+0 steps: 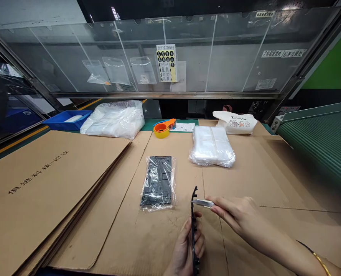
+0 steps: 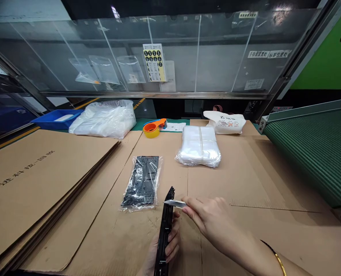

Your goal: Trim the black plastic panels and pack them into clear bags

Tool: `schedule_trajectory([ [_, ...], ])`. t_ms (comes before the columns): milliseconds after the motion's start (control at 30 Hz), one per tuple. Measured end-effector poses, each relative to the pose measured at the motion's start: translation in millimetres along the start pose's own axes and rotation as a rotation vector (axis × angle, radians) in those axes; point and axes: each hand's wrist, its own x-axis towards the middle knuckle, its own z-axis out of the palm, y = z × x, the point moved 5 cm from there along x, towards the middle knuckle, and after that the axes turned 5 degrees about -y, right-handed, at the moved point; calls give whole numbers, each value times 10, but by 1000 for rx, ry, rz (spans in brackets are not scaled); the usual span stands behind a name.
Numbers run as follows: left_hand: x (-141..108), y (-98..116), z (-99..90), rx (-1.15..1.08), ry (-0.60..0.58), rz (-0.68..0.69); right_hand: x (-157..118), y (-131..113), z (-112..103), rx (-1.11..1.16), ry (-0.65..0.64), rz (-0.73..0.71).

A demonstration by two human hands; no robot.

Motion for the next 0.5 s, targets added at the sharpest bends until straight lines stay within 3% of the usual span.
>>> schedule_trajectory([
  [500, -22, 36, 73, -27, 65, -3, 22, 32, -32, -38, 32, 4],
])
